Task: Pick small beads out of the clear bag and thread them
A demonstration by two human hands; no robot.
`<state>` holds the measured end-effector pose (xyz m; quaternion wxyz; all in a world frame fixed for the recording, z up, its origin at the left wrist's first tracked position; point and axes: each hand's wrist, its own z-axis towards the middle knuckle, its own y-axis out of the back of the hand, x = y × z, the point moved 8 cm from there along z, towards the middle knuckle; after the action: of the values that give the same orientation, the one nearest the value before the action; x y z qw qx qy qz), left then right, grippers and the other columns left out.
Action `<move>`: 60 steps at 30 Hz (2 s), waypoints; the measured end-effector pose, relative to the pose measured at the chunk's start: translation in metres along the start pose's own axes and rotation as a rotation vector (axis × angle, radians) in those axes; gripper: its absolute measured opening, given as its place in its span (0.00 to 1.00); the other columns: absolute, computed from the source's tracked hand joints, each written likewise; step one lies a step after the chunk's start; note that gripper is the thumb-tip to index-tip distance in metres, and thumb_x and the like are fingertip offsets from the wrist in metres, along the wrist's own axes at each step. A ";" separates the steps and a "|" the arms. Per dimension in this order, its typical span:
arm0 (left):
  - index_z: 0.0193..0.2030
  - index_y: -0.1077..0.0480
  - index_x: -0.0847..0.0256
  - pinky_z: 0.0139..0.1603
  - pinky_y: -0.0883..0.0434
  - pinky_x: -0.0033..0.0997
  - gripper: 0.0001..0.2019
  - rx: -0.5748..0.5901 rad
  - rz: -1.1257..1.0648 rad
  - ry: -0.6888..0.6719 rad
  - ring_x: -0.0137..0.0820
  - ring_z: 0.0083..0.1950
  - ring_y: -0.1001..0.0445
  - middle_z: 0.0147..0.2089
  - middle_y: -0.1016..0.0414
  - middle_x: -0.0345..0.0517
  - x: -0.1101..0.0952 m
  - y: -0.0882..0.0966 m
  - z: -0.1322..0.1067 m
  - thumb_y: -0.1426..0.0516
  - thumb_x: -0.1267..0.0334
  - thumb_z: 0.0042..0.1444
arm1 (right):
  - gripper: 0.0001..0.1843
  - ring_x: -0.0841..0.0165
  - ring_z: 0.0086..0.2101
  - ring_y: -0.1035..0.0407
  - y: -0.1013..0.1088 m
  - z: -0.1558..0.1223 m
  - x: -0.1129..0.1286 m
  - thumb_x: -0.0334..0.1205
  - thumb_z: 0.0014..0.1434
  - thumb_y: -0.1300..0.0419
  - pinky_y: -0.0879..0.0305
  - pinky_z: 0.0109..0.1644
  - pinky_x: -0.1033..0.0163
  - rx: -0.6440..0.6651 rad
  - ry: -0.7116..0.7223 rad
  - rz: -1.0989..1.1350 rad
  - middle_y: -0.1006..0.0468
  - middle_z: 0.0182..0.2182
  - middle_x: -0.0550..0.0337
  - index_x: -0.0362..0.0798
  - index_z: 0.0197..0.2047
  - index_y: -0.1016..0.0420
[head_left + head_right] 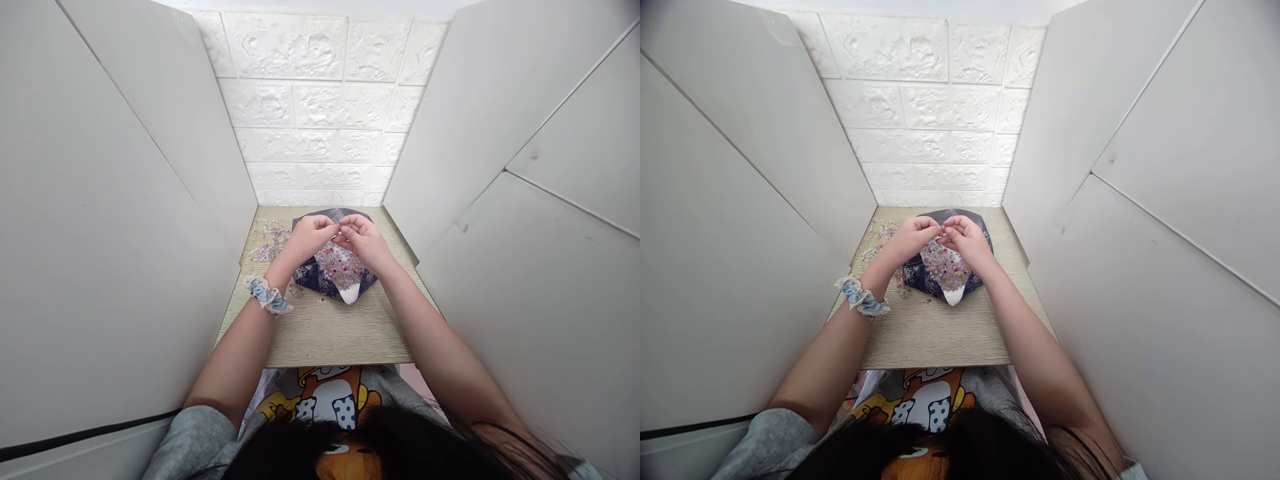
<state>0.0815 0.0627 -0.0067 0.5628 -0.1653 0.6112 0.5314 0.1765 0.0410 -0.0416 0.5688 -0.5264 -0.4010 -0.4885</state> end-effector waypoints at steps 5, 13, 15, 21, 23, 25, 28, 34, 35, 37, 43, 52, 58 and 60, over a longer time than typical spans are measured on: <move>0.22 0.35 0.64 0.25 0.45 0.23 0.11 0.002 0.025 -0.012 0.22 0.24 0.43 0.21 0.39 0.37 0.001 -0.001 0.001 0.50 0.59 0.46 | 0.08 0.79 0.26 0.33 -0.001 0.000 0.000 0.37 0.47 0.44 0.34 0.37 0.67 0.007 0.010 -0.030 0.32 0.24 0.69 0.47 0.31 0.38; 0.22 0.31 0.65 0.24 0.47 0.23 0.14 -0.016 0.091 -0.030 0.23 0.24 0.43 0.20 0.38 0.38 -0.005 0.004 -0.003 0.49 0.55 0.46 | 0.08 0.77 0.26 0.33 0.002 -0.001 0.003 0.38 0.44 0.41 0.34 0.37 0.65 -0.008 0.031 -0.054 0.29 0.25 0.67 0.46 0.30 0.34; 0.21 0.32 0.65 0.22 0.49 0.24 0.16 0.004 0.057 -0.013 0.21 0.22 0.46 0.18 0.42 0.37 -0.005 0.004 -0.004 0.49 0.53 0.46 | 0.09 0.76 0.26 0.33 0.006 -0.001 0.006 0.39 0.43 0.39 0.34 0.36 0.65 -0.029 0.056 -0.087 0.28 0.24 0.65 0.46 0.29 0.31; 0.18 0.37 0.64 0.18 0.51 0.23 0.18 0.130 -0.161 0.120 0.18 0.16 0.49 0.16 0.43 0.37 0.003 -0.007 -0.006 0.48 0.50 0.47 | 0.07 0.72 0.30 0.33 0.014 -0.005 0.023 0.40 0.43 0.38 0.37 0.40 0.64 -0.121 0.240 -0.297 0.25 0.26 0.62 0.46 0.26 0.27; 0.18 0.37 0.64 0.17 0.51 0.23 0.18 0.149 -0.216 0.131 0.18 0.15 0.49 0.16 0.42 0.37 0.005 -0.009 -0.005 0.48 0.50 0.47 | 0.06 0.71 0.31 0.33 0.012 -0.007 0.027 0.40 0.44 0.39 0.37 0.40 0.64 -0.125 0.287 -0.359 0.26 0.25 0.62 0.46 0.25 0.26; 0.19 0.38 0.65 0.17 0.52 0.23 0.16 0.150 -0.241 0.128 0.17 0.15 0.49 0.17 0.41 0.37 0.006 -0.008 -0.005 0.47 0.53 0.47 | 0.05 0.71 0.32 0.33 0.011 -0.009 0.031 0.39 0.44 0.39 0.37 0.41 0.63 -0.137 0.325 -0.435 0.26 0.26 0.62 0.46 0.24 0.26; 0.21 0.37 0.64 0.17 0.49 0.22 0.09 0.124 -0.256 0.171 0.18 0.17 0.42 0.21 0.37 0.39 0.010 -0.006 -0.004 0.47 0.61 0.45 | 0.05 0.71 0.34 0.33 0.010 -0.011 0.036 0.39 0.45 0.40 0.38 0.43 0.63 -0.169 0.379 -0.519 0.27 0.28 0.61 0.46 0.24 0.26; 0.31 0.34 0.64 0.30 0.37 0.24 0.10 0.198 -0.381 0.216 0.27 0.34 0.30 0.37 0.30 0.46 0.008 -0.015 -0.005 0.49 0.60 0.47 | 0.06 0.71 0.36 0.34 0.009 -0.009 0.035 0.39 0.47 0.42 0.38 0.42 0.63 -0.154 0.405 -0.506 0.28 0.30 0.60 0.46 0.25 0.28; 0.31 0.34 0.64 0.30 0.37 0.24 0.10 0.208 -0.372 0.206 0.27 0.34 0.30 0.36 0.30 0.47 0.007 -0.016 -0.005 0.48 0.59 0.48 | 0.06 0.71 0.35 0.34 0.010 -0.009 0.034 0.40 0.48 0.43 0.38 0.42 0.63 -0.148 0.399 -0.500 0.28 0.30 0.60 0.46 0.26 0.28; 0.29 0.34 0.66 0.30 0.37 0.23 0.11 0.217 -0.341 0.174 0.25 0.32 0.31 0.33 0.30 0.46 0.005 -0.016 -0.005 0.47 0.58 0.48 | 0.08 0.71 0.34 0.34 0.012 -0.007 0.032 0.41 0.49 0.43 0.38 0.40 0.64 -0.155 0.382 -0.497 0.28 0.30 0.60 0.45 0.26 0.29; 0.24 0.37 0.65 0.26 0.40 0.22 0.11 0.232 -0.259 0.094 0.19 0.23 0.38 0.25 0.35 0.40 -0.001 -0.015 -0.007 0.46 0.58 0.48 | 0.12 0.70 0.33 0.36 0.008 -0.010 0.038 0.43 0.55 0.50 0.40 0.43 0.61 -0.114 0.420 -0.874 0.29 0.29 0.59 0.45 0.28 0.30; 0.27 0.36 0.65 0.17 0.48 0.19 0.08 0.144 -0.255 0.120 0.17 0.15 0.50 0.15 0.49 0.32 0.000 -0.007 -0.005 0.48 0.61 0.51 | 0.14 0.58 0.48 0.46 0.021 -0.008 0.000 0.29 0.53 0.52 0.83 0.49 0.30 0.008 0.126 -1.704 0.31 0.40 0.54 0.47 0.27 0.26; 0.28 0.35 0.65 0.17 0.45 0.19 0.09 0.017 -0.295 0.096 0.17 0.15 0.47 0.16 0.47 0.32 0.006 0.004 0.000 0.48 0.60 0.50 | 0.13 0.57 0.49 0.47 0.021 -0.007 -0.006 0.29 0.52 0.50 0.82 0.50 0.29 0.039 0.093 -1.720 0.32 0.43 0.55 0.49 0.27 0.25; 0.29 0.35 0.65 0.19 0.43 0.20 0.10 -0.009 -0.331 0.085 0.18 0.17 0.43 0.17 0.46 0.33 0.007 0.007 0.001 0.48 0.59 0.50 | 0.11 0.57 0.49 0.47 0.020 -0.006 -0.006 0.30 0.52 0.49 0.81 0.50 0.29 0.037 0.095 -1.722 0.33 0.44 0.54 0.48 0.28 0.25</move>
<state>0.0739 0.0689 -0.0096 0.6155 -0.2886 0.5966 0.4266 0.1949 0.0347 -0.0521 0.0250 -0.0087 -0.6439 -0.7646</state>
